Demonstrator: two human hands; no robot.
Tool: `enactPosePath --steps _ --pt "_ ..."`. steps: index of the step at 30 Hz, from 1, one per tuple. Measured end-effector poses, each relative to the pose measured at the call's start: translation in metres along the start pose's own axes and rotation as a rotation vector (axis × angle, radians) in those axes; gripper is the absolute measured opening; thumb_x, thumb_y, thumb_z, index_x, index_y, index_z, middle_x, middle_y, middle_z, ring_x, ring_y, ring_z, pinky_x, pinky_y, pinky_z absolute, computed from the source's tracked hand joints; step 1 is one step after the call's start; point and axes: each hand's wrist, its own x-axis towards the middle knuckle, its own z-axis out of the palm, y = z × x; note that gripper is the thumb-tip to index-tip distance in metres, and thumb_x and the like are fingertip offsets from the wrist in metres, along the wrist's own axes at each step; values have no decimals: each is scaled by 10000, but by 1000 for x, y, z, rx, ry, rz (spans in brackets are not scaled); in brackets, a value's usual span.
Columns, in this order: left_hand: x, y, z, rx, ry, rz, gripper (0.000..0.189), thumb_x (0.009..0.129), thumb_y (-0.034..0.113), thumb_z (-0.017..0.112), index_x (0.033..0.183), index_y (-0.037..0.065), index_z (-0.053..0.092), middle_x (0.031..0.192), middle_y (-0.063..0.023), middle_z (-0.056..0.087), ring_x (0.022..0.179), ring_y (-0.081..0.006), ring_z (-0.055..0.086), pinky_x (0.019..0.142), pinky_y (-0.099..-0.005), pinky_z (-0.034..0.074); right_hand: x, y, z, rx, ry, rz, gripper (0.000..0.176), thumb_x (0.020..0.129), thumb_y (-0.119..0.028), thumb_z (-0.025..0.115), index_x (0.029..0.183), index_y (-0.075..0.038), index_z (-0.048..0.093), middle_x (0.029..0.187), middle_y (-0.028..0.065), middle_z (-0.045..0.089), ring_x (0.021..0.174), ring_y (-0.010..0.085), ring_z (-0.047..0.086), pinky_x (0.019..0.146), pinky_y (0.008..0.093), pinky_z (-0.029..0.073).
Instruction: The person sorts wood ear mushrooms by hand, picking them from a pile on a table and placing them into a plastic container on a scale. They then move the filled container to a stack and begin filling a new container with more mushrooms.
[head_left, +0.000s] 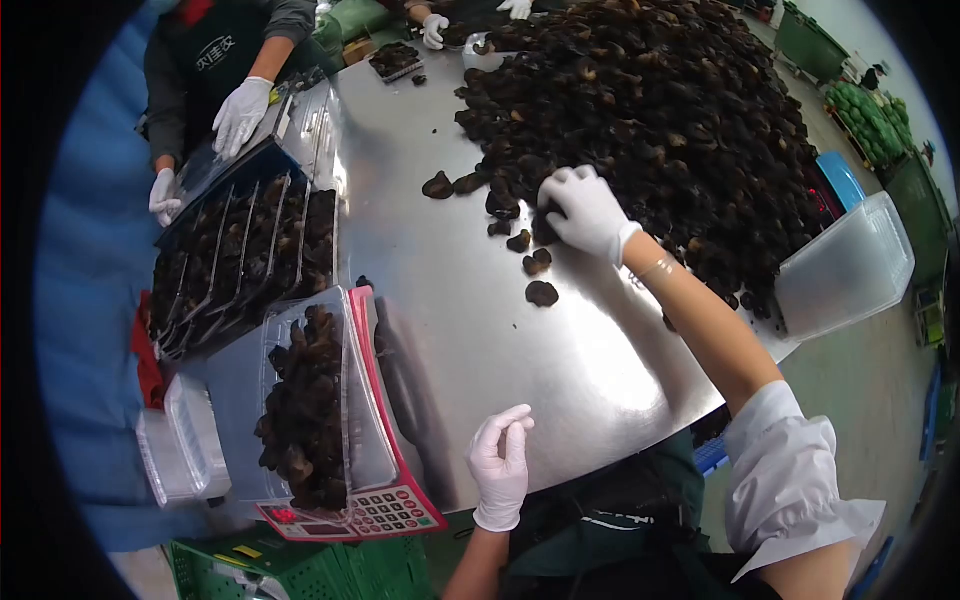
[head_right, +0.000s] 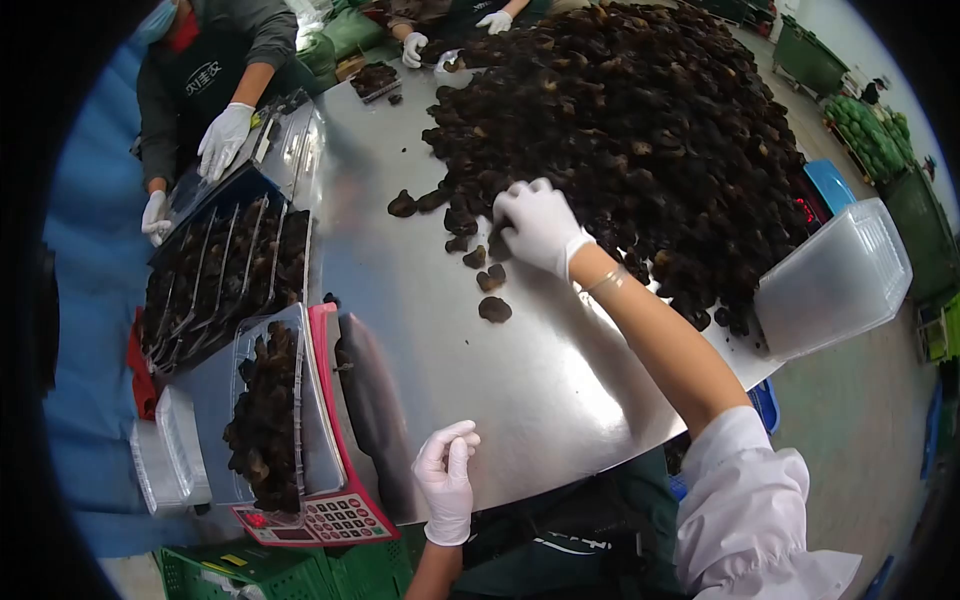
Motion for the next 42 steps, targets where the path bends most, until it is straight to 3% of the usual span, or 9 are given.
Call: enactPosePath --steps 2,14,19,27,33,35,37,40,42 --pt "0 1 2 -16 16 -11 155 957 19 590 1056 -2 707 893 -84 722 814 -154 684 749 -278 531 -20 -15 -11 219 -61 -195 56 834 -122 605 868 -125 650 1027 96 587 980 334 557 851 433 490" --pt "7 5 6 129 -20 91 190 924 10 631 1095 32 712 917 -70 714 771 -153 672 692 -273 524 -189 -59 -55 566 -97 -248 185 860 -46 649 1026 -117 693 1139 70 650 919 277 614 831 386 474" --pt "6 8 7 181 -27 66 195 919 11 639 1095 43 715 915 -58 714 753 -143 667 658 -267 516 -185 -53 -48 698 -61 -1 159 876 -40 649 1004 -121 698 1000 34 678 899 262 616 821 376 467" --pt "6 8 9 172 -4 83 176 928 19 634 1084 35 715 907 -59 716 727 -138 656 651 -265 509 -140 -90 -39 430 84 -196 616 818 -173 734 1407 -166 557 1098 55 617 996 250 576 885 397 425" --pt "6 0 9 149 -1 119 165 936 41 640 1081 33 716 899 -56 716 715 -129 648 645 -261 504 -146 -86 -27 472 60 -139 455 821 -125 729 1266 -159 644 1046 53 599 972 221 582 906 374 432" --pt "5 0 9 148 -3 122 163 936 41 640 1080 35 717 897 -55 716 716 -127 648 643 -259 503 -156 -88 -46 984 -103 204 417 849 -95 705 1259 -152 648 1016 39 582 954 156 566 881 330 444" --pt "6 0 10 145 -11 128 162 937 42 640 1079 36 718 895 -54 716 717 -125 647 640 -258 502 -166 -89 -51 978 -70 194 369 920 -87 639 1288 -104 616 1063 26 604 934 104 566 830 280 470" --pt "5 0 10 127 -22 115 160 938 40 635 1075 36 718 898 -53 717 726 -123 650 641 -256 502 -181 -92 -56 2479 -73 776 382 1034 -205 512 1357 -2 507 1263 128 611 959 187 646 844 314 544" --pt "6 0 10 137 -10 126 162 940 35 628 1074 35 717 905 -53 718 738 -121 656 640 -254 501 -197 -87 -41 2996 -313 618 427 1044 -261 495 1378 4 485 1265 193 590 995 257 653 920 396 566"
